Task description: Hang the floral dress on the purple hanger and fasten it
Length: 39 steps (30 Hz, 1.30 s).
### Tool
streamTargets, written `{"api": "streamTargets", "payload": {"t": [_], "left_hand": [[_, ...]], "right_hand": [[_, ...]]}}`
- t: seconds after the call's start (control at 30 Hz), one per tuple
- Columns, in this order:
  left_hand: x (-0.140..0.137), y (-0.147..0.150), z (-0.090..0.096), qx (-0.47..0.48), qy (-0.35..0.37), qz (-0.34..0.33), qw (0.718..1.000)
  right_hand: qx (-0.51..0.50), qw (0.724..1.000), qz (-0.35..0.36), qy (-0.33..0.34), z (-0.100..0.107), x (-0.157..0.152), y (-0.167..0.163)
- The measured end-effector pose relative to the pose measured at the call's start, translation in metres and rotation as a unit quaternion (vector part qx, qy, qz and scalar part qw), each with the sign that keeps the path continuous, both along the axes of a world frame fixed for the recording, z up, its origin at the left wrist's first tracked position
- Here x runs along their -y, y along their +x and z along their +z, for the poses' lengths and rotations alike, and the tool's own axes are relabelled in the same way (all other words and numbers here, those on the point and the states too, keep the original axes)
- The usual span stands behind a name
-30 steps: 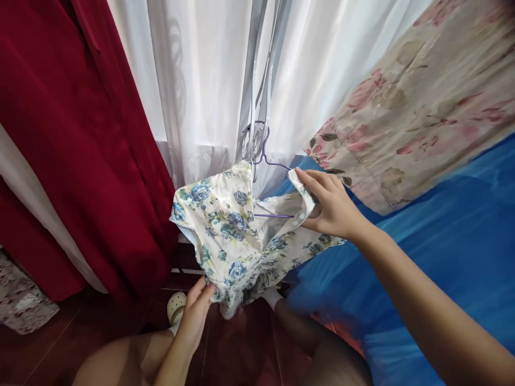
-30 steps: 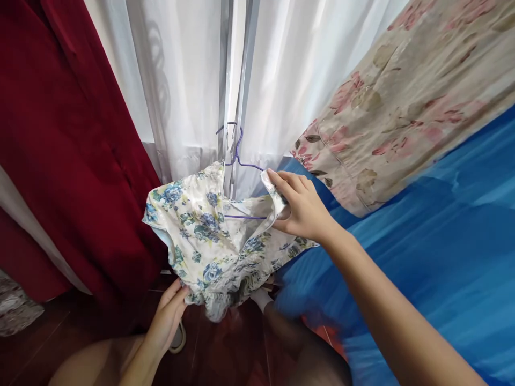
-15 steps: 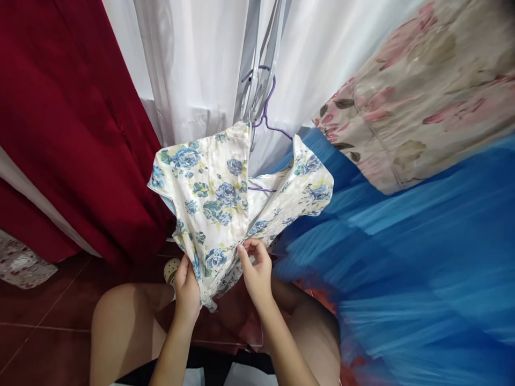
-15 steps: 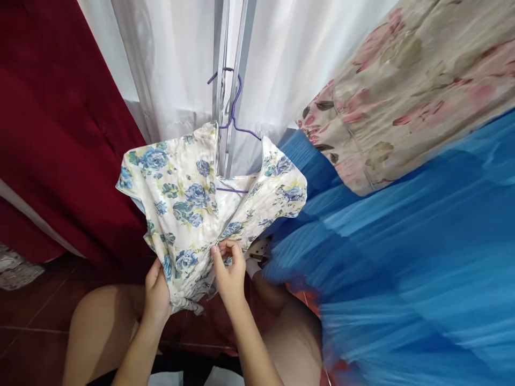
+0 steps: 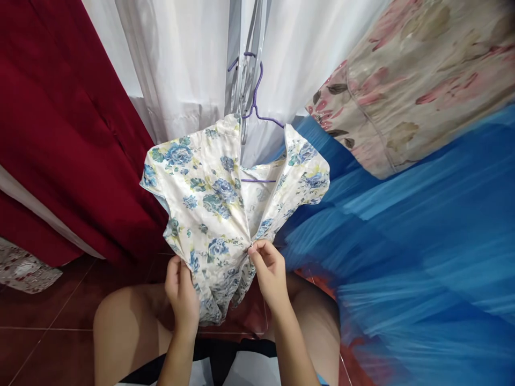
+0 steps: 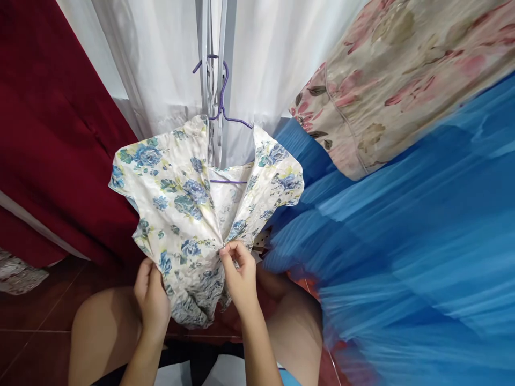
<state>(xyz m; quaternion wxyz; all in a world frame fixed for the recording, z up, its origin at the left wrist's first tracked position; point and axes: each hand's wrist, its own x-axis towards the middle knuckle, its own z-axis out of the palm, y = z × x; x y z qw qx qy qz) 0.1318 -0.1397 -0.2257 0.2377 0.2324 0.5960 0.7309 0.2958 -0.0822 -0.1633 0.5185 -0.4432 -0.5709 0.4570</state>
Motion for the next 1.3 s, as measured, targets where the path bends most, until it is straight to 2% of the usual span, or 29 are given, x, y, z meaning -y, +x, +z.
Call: {"api": "streamTargets", "payload": {"t": [0.07, 0.1, 0.17, 0.23, 0.3, 0.47, 0.63, 0.77, 0.87, 1.1, 1.2, 1.3], "left_hand": [[0.002, 0.001, 0.007, -0.133, 0.006, 0.064, 0.989], [0.002, 0.003, 0.012, -0.206, 0.009, 0.062, 0.977], [-0.001, 0.011, 0.022, -0.337, 0.017, -0.02, 0.941], [-0.007, 0.024, 0.03, -0.388, 0.046, -0.129, 0.911], [-0.014, 0.039, 0.032, -0.376, 0.079, -0.178, 0.906], [-0.025, 0.06, 0.027, -0.319, 0.108, -0.168, 0.927], [-0.025, 0.055, 0.028, -0.295, 0.105, -0.199, 0.929], [-0.024, 0.041, 0.036, -0.291, 0.091, -0.212, 0.929], [-0.026, 0.03, 0.039, -0.309, 0.066, -0.24, 0.918], [-0.046, 0.02, 0.042, -0.359, 0.007, -0.29, 0.887], [-0.052, 0.023, 0.045, -0.399, -0.021, -0.31, 0.862], [-0.052, 0.028, 0.04, -0.427, -0.051, -0.329, 0.841]], "right_hand": [[-0.013, 1.0, 0.002, -0.022, 0.001, 0.009, 0.007], [-0.017, 0.999, 0.002, -0.03, 0.002, 0.014, 0.009], [-0.024, 0.999, 0.009, -0.038, 0.006, 0.021, 0.01], [-0.027, 0.998, 0.028, -0.042, 0.01, 0.025, 0.008], [-0.023, 0.998, 0.043, -0.046, 0.015, 0.026, 0.006], [-0.02, 0.995, 0.067, -0.073, 0.022, 0.026, 0.009], [-0.069, 0.987, 0.067, -0.125, 0.024, 0.025, 0.006], [-0.08, 0.985, 0.06, -0.143, 0.044, 0.011, -0.008], [-0.099, 0.987, 0.047, -0.114, 0.071, -0.015, -0.021], [-0.154, 0.988, 0.025, 0.015, 0.127, -0.089, -0.047], [-0.177, 0.982, 0.017, 0.061, 0.146, -0.108, -0.051], [-0.194, 0.976, 0.008, 0.099, 0.161, -0.118, -0.053]]}}
